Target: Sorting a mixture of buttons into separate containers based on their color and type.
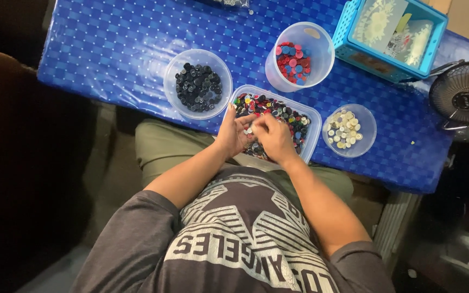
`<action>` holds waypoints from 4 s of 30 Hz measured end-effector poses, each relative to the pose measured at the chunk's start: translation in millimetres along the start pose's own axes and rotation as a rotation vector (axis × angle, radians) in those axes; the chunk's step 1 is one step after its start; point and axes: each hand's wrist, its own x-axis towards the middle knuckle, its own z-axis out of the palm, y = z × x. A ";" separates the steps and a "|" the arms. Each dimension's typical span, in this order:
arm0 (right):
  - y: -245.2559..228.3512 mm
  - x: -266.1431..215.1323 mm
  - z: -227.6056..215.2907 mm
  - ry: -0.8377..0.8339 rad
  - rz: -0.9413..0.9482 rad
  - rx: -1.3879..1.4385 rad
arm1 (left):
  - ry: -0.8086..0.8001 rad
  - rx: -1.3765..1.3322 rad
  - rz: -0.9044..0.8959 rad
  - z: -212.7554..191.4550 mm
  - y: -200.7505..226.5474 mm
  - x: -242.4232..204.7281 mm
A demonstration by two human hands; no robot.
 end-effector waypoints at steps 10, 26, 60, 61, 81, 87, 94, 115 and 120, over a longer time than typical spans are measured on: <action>-37.9 21.3 -5.4 0.048 0.141 0.118 | -0.016 0.000 -0.016 -25.2 -4.9 16.5; 48.1 -11.3 7.1 0.233 -0.323 -0.384 | -0.181 0.171 -0.055 25.5 -0.9 -20.2; 4.2 16.4 -4.7 0.193 0.131 0.093 | 0.159 1.855 0.838 15.2 1.2 -38.1; 16.9 5.1 -10.2 0.191 0.137 0.092 | 0.156 1.853 0.831 14.8 0.0 -35.8; 104.7 -56.6 -12.2 0.506 -0.296 -0.480 | 0.159 2.098 1.153 68.6 0.6 -12.5; 104.5 -57.2 -12.8 0.525 -0.287 -0.486 | 0.060 2.173 0.963 64.9 -4.5 20.9; 109.8 -57.5 -11.1 0.505 -0.278 -0.474 | 0.020 2.164 0.901 72.9 -0.8 17.8; 113.5 -61.5 -9.7 0.488 -0.275 -0.499 | -0.026 0.443 0.028 62.2 21.2 -27.4; 115.8 -61.5 -9.1 0.490 -0.300 -0.492 | -0.118 0.341 -0.029 66.3 26.1 -31.5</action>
